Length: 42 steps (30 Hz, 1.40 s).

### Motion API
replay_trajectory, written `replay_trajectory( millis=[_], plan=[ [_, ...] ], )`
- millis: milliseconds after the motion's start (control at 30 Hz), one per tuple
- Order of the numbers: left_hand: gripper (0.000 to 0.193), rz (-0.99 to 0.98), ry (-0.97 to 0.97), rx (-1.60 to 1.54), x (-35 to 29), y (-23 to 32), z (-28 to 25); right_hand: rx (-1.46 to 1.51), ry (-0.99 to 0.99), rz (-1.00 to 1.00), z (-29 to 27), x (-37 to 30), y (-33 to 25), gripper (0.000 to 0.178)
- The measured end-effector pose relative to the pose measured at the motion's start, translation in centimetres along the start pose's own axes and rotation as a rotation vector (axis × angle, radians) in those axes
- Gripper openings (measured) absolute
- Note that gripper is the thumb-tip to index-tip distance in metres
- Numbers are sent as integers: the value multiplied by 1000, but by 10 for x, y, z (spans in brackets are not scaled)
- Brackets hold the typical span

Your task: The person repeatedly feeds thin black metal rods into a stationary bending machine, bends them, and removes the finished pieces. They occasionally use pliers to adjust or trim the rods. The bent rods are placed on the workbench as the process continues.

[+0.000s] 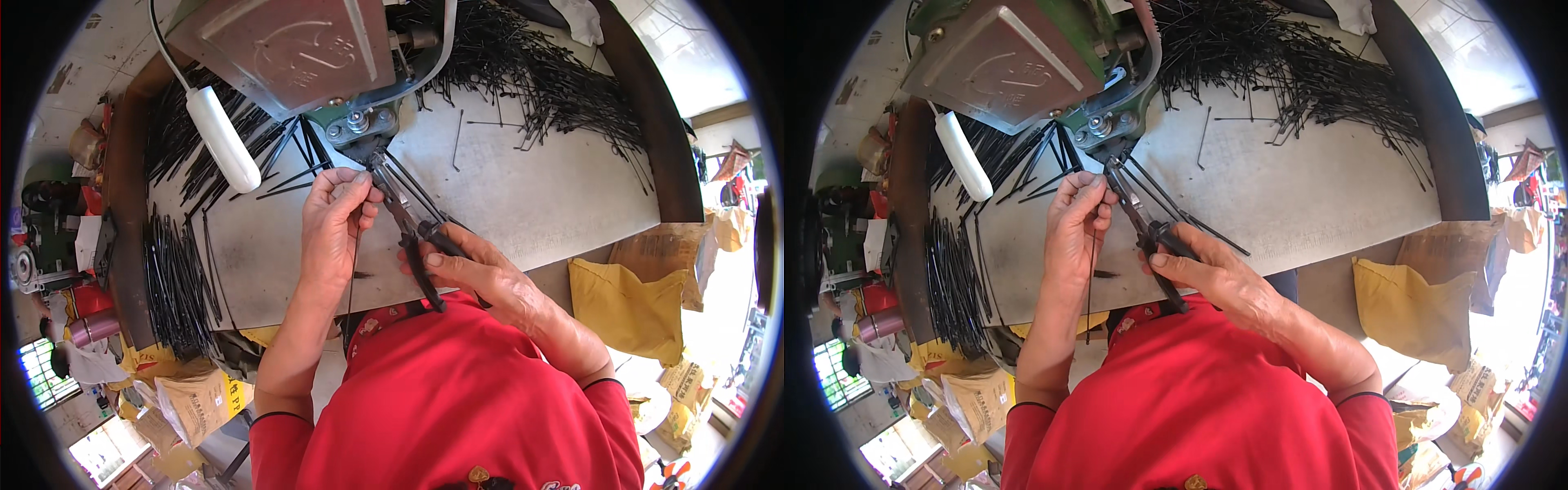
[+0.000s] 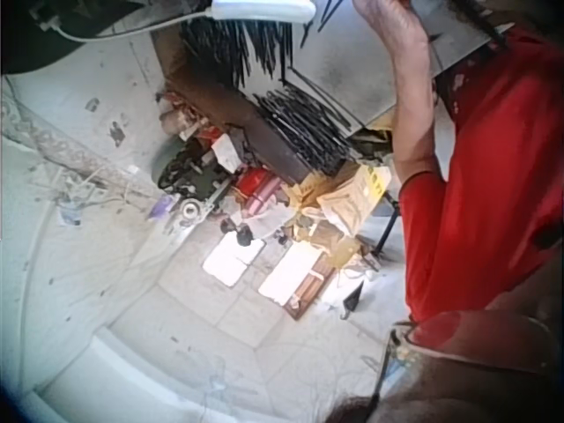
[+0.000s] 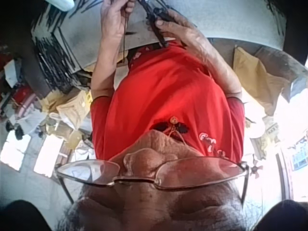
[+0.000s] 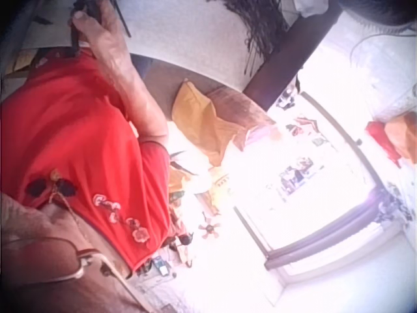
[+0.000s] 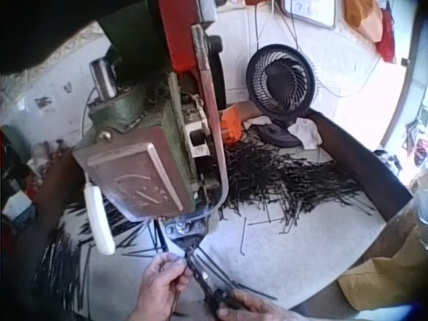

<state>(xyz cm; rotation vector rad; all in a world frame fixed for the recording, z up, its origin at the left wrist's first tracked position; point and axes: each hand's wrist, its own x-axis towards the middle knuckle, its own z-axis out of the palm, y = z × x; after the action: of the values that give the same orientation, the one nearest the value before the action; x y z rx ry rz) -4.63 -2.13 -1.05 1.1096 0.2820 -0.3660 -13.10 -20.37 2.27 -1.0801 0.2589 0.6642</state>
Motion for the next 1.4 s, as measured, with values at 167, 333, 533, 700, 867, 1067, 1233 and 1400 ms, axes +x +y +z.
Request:
replay_trajectory(
  millis=[167,333,533,700,867,1067,1233,1400],
  plan=[
    [20,9,-25,34,0,-1,-1,-6,-1,26,-2,-1,-2,32],
    [18,-8,-14,-9,-1,-2,1,51,12,20,-3,0,2,31],
    [17,-26,-11,-92,-4,-5,8,-129,162,-14,4,2,9,35],
    [17,-24,-23,-104,-7,-2,11,-100,72,84,2,-2,-4,37],
    [17,-19,-39,-124,-10,0,15,-131,54,59,-2,-1,2,32],
    [16,13,-29,-73,-15,4,19,-397,51,-12,-5,-1,5,25],
    [16,29,-28,-87,-12,1,17,-409,52,50,-2,0,0,35],
    [16,96,-70,45,-16,4,19,-1151,219,-370,-4,-12,0,53]
  ],
)
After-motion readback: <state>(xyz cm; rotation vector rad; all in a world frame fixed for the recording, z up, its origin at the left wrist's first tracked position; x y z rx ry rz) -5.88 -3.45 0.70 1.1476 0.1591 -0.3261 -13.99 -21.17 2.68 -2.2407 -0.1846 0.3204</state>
